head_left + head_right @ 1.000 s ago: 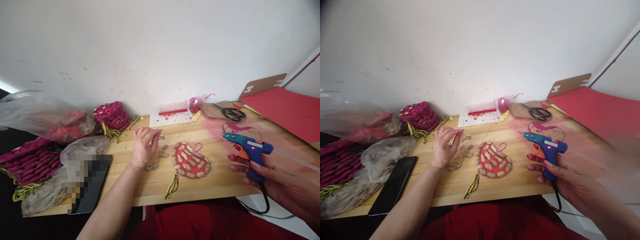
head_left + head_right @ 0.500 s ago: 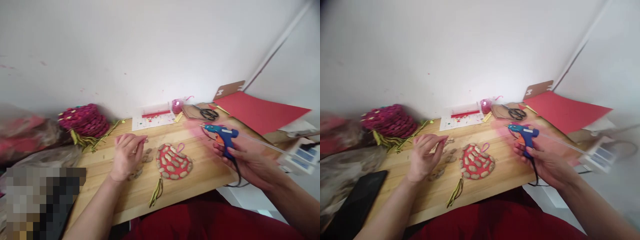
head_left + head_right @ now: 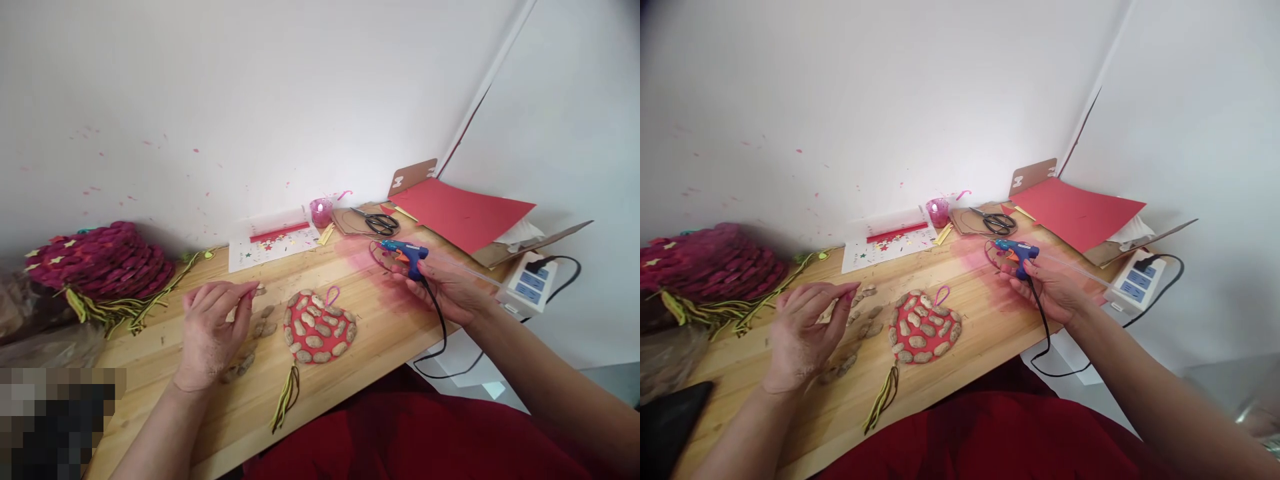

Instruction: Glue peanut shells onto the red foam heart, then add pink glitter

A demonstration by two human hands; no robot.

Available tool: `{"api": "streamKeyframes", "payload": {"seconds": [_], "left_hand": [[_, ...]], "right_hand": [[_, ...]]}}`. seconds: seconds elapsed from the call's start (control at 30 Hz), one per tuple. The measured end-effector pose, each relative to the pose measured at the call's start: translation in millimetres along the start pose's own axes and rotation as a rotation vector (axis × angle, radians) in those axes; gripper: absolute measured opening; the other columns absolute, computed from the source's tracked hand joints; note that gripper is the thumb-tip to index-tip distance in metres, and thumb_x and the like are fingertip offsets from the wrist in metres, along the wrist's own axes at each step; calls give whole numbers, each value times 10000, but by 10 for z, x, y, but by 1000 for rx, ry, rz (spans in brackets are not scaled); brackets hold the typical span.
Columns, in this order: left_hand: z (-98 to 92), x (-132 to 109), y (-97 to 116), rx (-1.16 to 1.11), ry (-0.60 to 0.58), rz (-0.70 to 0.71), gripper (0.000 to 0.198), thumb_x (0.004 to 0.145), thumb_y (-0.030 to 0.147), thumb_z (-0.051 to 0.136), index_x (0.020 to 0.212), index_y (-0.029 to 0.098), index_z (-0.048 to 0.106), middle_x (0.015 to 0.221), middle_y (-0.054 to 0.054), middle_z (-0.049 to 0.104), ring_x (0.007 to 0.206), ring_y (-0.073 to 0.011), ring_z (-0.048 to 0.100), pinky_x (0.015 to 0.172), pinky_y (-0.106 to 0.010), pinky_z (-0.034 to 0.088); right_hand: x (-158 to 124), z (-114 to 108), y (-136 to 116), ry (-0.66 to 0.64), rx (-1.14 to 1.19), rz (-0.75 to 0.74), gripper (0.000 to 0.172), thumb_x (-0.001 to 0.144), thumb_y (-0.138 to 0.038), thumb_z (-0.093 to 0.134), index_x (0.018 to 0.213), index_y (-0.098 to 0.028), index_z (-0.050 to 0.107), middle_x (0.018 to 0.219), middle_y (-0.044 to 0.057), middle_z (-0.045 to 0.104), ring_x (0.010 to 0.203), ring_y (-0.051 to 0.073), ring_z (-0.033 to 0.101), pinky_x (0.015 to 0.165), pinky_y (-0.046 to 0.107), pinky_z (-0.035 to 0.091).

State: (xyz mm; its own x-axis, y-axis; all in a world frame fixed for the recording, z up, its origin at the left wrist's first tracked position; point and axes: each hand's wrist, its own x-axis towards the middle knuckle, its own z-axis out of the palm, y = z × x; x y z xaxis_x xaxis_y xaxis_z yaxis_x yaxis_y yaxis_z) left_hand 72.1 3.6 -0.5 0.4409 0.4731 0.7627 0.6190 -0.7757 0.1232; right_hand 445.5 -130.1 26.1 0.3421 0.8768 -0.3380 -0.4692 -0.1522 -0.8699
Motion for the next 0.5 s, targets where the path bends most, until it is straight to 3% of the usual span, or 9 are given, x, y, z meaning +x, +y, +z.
{"api": "streamKeyframes", "payload": {"seconds": [0.23, 0.5], "left_hand": [[6, 4, -4, 1, -21, 3, 144, 923, 147, 675, 1018, 242, 727, 838, -13, 750, 788, -208, 664, 747, -382, 379], [-11, -8, -3, 1, -25, -5, 138, 927, 141, 673, 1013, 234, 730, 831, -18, 744, 794, -201, 656, 743, -376, 370]], "right_hand": [[62, -90, 77, 145, 10, 2, 227, 999, -114, 480, 1017, -244, 665, 902, 34, 784, 864, 151, 797, 714, 163, 655], [-8, -153, 73, 168, -345, 24, 118, 1012, -271, 537, 1104, -223, 594, 777, 62, 768, 665, 158, 766, 572, 207, 633]]}}
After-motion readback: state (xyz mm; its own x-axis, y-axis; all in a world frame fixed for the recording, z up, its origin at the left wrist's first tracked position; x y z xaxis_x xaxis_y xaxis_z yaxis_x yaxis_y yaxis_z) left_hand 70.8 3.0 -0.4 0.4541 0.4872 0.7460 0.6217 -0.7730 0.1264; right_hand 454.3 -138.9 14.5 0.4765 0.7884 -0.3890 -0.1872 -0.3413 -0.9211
